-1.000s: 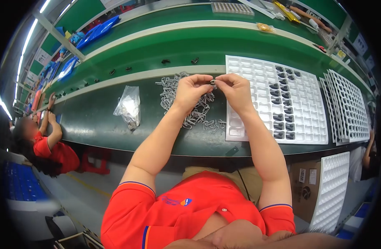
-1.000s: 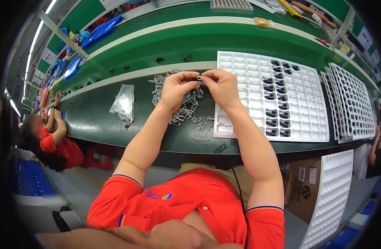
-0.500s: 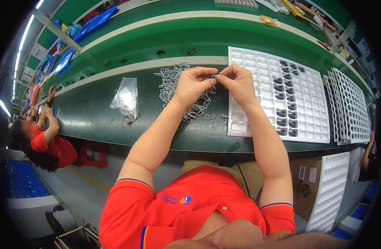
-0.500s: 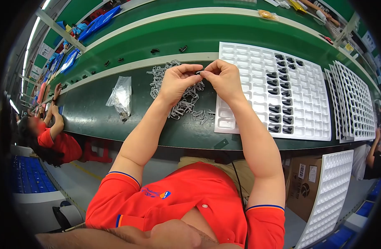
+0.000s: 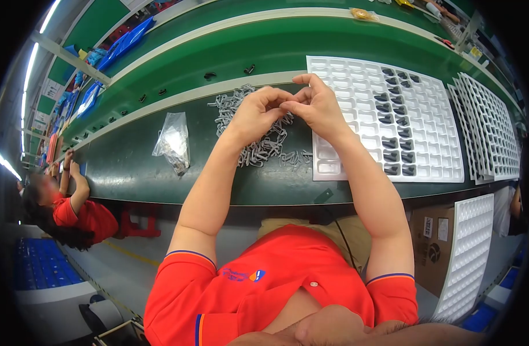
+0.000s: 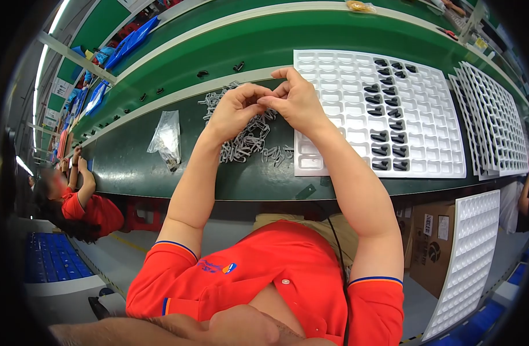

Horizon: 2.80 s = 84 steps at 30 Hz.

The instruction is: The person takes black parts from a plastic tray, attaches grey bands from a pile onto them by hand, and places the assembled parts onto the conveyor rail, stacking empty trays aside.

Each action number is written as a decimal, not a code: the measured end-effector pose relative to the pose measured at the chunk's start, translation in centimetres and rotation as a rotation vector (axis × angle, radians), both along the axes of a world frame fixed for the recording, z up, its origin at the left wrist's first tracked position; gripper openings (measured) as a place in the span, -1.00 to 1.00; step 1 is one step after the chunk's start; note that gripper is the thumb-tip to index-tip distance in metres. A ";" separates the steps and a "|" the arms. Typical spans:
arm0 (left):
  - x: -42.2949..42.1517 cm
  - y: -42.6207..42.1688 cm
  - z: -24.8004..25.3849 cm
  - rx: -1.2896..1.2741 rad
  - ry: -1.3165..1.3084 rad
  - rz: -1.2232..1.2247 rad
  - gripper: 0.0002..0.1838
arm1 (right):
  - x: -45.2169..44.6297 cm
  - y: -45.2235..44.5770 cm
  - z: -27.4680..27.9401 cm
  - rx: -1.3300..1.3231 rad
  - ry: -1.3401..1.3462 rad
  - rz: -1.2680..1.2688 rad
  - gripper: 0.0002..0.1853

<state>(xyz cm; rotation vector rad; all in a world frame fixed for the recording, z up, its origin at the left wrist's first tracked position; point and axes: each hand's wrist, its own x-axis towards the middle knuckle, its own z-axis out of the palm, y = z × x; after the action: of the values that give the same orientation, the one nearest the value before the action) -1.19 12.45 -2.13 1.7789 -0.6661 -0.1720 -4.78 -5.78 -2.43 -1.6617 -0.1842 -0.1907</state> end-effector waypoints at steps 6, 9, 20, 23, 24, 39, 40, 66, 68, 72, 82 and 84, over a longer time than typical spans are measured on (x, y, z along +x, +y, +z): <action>4.5 -0.4 0.7 -0.005 0.015 0.131 -0.92 | 0.0 -0.7 -0.4 -0.218 -0.043 0.025 -0.80; 8.4 -1.5 0.4 0.203 -0.210 0.269 -0.91 | -0.5 -0.6 -1.0 -0.583 -0.165 0.360 -0.89; 17.5 -5.2 -3.2 0.591 -0.494 0.253 -0.84 | -0.5 1.2 -2.2 -0.811 -0.311 0.233 -0.91; 16.0 -8.5 -1.7 0.575 -0.653 0.249 -0.86 | -0.2 1.5 -2.0 -0.962 -0.280 0.247 -0.91; 14.9 -10.4 -0.6 0.524 -0.591 0.113 -0.85 | -0.3 1.5 -1.8 -0.967 -0.267 0.224 -0.91; 5.9 -26.8 1.2 0.783 -0.663 -0.579 -0.79 | -0.3 0.4 -3.1 -0.514 -0.497 0.009 -0.73; 5.8 -26.5 1.3 0.765 -0.689 -0.576 -0.80 | -0.3 0.5 -3.0 -0.510 -0.503 0.010 -0.73; 0.4 -1.2 -0.3 -0.408 0.362 0.105 -0.62 | 0.8 -0.6 -1.1 0.141 -0.018 -0.113 -0.92; 0.2 -1.0 -0.3 -0.397 0.377 0.092 -0.60 | 0.8 -0.7 -1.0 0.088 -0.017 -0.112 -0.93; -0.1 -1.2 -0.3 -0.402 0.352 0.066 -0.62 | 0.8 -0.5 -1.1 0.056 -0.008 -0.110 -0.93; -0.3 -1.2 -0.2 -0.300 0.325 0.085 -0.70 | 1.0 -1.0 -1.4 0.017 -0.025 -0.062 -0.90; -0.1 -1.1 -0.1 -0.293 0.340 0.075 -0.71 | 1.1 -0.8 -1.5 0.099 -0.044 -0.030 -0.82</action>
<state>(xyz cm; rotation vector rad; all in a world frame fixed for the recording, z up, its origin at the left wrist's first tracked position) -1.34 11.38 -2.25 1.4456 -0.3581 -0.3018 -3.65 -6.57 -3.94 -1.5635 -0.1804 -0.2557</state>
